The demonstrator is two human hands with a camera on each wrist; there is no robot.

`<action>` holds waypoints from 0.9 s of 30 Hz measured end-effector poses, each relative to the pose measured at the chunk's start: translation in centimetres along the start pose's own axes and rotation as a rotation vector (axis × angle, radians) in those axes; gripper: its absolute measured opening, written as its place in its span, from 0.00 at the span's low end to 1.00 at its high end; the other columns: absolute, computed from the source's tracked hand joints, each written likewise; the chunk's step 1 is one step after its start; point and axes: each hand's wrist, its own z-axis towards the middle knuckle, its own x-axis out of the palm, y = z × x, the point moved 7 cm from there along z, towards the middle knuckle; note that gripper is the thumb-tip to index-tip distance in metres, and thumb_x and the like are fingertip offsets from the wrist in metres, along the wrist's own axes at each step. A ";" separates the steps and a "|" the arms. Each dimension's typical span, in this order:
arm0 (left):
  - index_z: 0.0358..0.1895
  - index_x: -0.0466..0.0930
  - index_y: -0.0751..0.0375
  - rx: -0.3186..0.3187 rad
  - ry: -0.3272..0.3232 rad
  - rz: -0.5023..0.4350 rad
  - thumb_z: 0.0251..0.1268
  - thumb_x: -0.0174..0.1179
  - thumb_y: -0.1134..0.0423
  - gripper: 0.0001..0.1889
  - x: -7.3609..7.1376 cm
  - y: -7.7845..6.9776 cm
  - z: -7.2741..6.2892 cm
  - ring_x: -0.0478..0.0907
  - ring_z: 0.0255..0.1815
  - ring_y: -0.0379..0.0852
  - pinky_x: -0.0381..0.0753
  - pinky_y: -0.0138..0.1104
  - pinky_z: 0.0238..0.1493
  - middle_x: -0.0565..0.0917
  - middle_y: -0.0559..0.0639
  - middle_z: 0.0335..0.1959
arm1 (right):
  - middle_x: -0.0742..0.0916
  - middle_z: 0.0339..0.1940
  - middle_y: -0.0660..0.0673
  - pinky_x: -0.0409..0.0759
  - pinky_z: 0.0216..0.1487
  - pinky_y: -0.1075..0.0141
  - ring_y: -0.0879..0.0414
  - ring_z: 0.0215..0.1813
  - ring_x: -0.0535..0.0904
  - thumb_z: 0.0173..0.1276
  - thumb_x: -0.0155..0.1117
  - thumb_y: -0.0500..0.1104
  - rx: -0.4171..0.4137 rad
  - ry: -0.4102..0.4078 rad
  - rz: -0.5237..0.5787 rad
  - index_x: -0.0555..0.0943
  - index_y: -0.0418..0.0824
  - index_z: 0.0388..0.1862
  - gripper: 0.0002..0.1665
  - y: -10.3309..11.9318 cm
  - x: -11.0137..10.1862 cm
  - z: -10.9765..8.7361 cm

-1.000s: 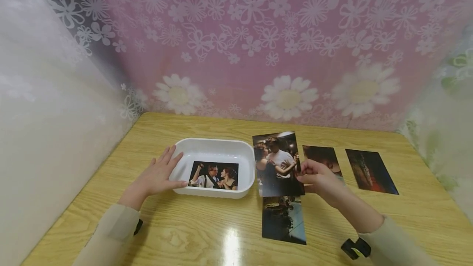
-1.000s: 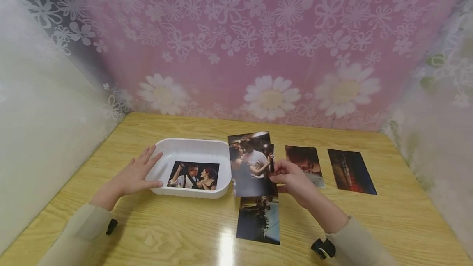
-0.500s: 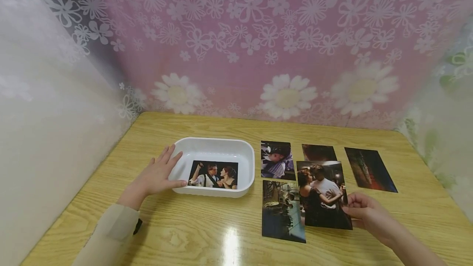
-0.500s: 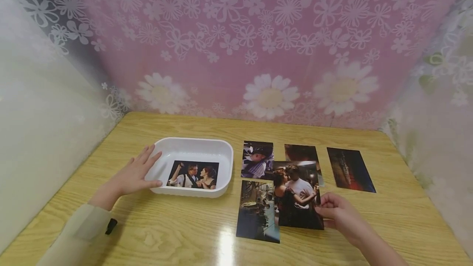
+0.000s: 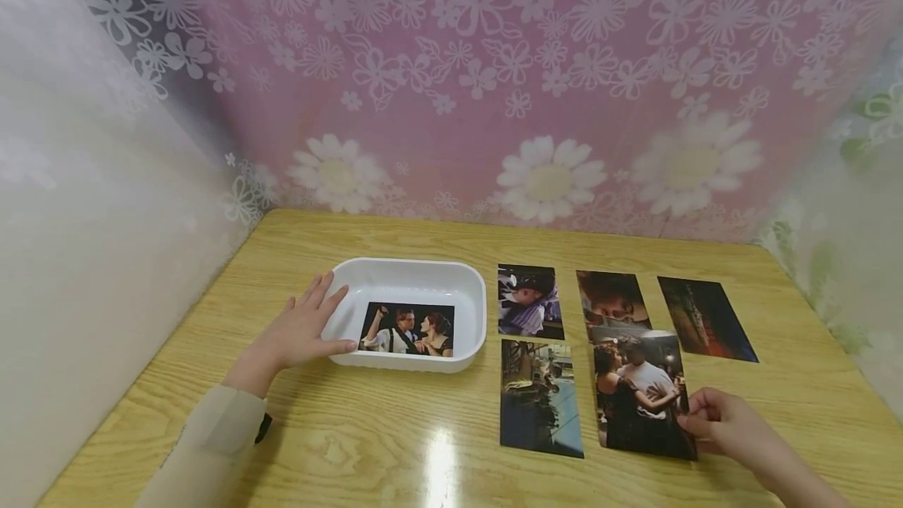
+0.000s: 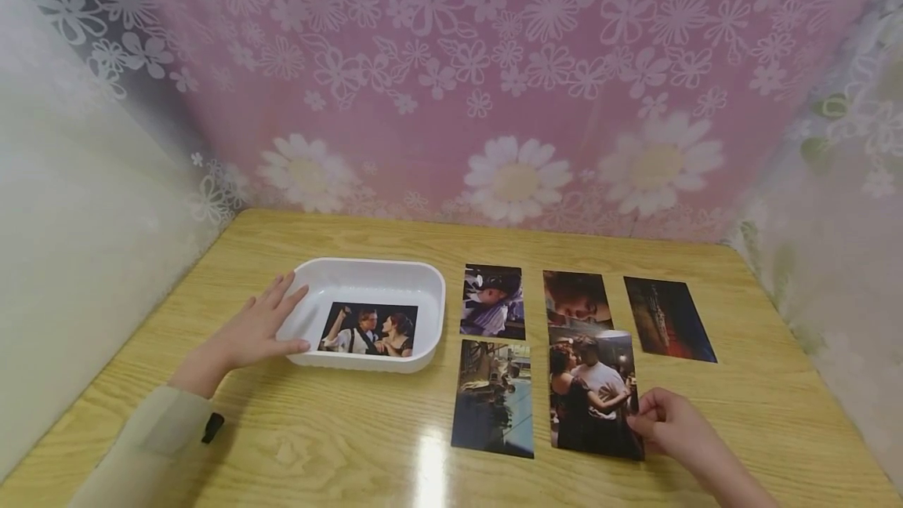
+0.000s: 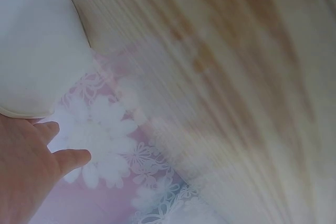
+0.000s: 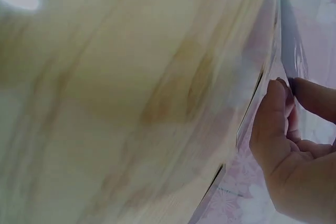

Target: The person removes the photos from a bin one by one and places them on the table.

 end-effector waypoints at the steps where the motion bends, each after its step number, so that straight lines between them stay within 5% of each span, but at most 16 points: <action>1: 0.68 0.50 0.62 -0.003 0.006 0.003 0.50 0.50 0.31 0.49 0.0 0.0 0.0 0.37 0.67 0.61 0.46 0.65 0.53 0.40 0.63 0.69 | 0.73 0.21 0.50 0.73 0.25 0.68 0.63 0.24 0.69 0.60 0.55 0.33 -0.004 -0.027 -0.058 0.68 0.30 0.28 0.07 0.0 -0.1 0.0; 9: 0.68 0.50 0.62 -0.008 0.017 0.008 0.50 0.49 0.32 0.48 0.0 0.0 0.0 0.37 0.67 0.61 0.45 0.65 0.53 0.40 0.63 0.69 | 0.74 0.17 0.49 0.67 0.20 0.70 0.60 0.20 0.67 0.55 0.63 0.38 0.003 -0.102 -0.315 0.72 0.32 0.25 0.11 -0.4 -0.5 0.3; 27: 0.69 0.48 0.60 -0.021 0.029 -0.008 0.50 0.49 0.31 0.49 0.1 0.1 -0.1 0.35 0.68 0.59 0.44 0.64 0.54 0.37 0.61 0.69 | 0.74 0.13 0.51 0.66 0.18 0.70 0.60 0.17 0.68 0.51 0.66 0.37 -0.074 -0.084 -0.491 0.73 0.37 0.19 0.11 -0.3 0.0 0.7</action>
